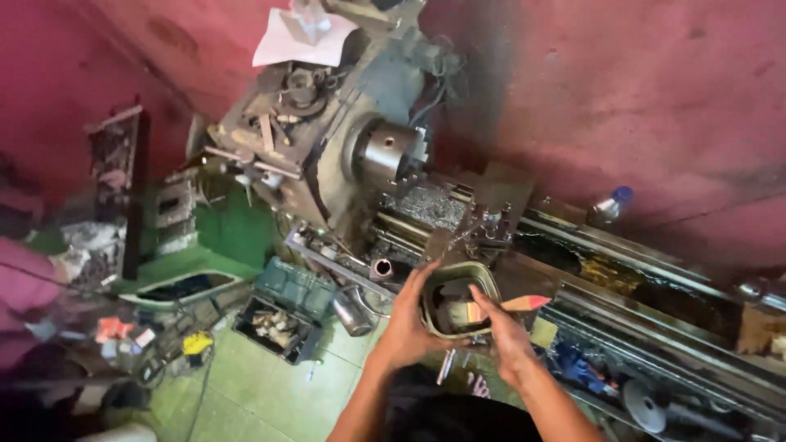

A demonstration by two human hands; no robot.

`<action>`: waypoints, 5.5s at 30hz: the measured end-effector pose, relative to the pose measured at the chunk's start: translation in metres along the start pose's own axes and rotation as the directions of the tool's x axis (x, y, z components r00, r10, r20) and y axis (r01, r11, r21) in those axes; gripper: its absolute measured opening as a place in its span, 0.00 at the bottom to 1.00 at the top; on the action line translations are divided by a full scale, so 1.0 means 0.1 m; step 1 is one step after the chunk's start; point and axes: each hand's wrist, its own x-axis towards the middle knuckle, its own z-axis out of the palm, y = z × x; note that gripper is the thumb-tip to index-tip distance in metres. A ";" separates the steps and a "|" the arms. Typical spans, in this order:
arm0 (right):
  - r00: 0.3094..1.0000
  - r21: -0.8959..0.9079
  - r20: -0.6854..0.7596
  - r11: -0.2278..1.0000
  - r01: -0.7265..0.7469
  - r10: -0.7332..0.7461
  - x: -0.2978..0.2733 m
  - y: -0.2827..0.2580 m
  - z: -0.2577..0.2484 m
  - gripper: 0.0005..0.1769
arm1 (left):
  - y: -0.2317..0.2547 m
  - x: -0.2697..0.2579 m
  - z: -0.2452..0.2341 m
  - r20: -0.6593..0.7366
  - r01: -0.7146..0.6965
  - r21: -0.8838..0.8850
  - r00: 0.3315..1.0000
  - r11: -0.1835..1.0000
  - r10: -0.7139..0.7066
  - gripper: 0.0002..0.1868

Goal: The person holds a small metal container in their left hand and uses a brush in their right hand to apply liquid to the lathe machine. They repeatedly dip the brush into the container and scrub various parts of the machine, including the bed and carriage, to clean off metal shavings and debris.

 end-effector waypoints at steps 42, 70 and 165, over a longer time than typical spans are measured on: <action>0.784 0.192 -0.188 0.760 0.621 -0.592 0.94 0.26 0.00 0.09 | -0.58 -0.20 -0.59 -0.038 0.299 0.031 0.954 0.954 -0.298 0.62; 0.398 -0.040 -0.421 0.456 0.889 -0.815 1.35 0.65 0.15 0.09 | -0.88 -0.20 -0.72 -0.168 0.190 0.014 0.968 0.982 -0.184 0.66; 0.610 -0.898 -0.273 0.424 0.116 -0.744 1.38 0.44 -0.03 0.18 | -1.02 -0.28 -0.42 -0.119 0.149 0.043 0.983 0.988 -0.143 0.65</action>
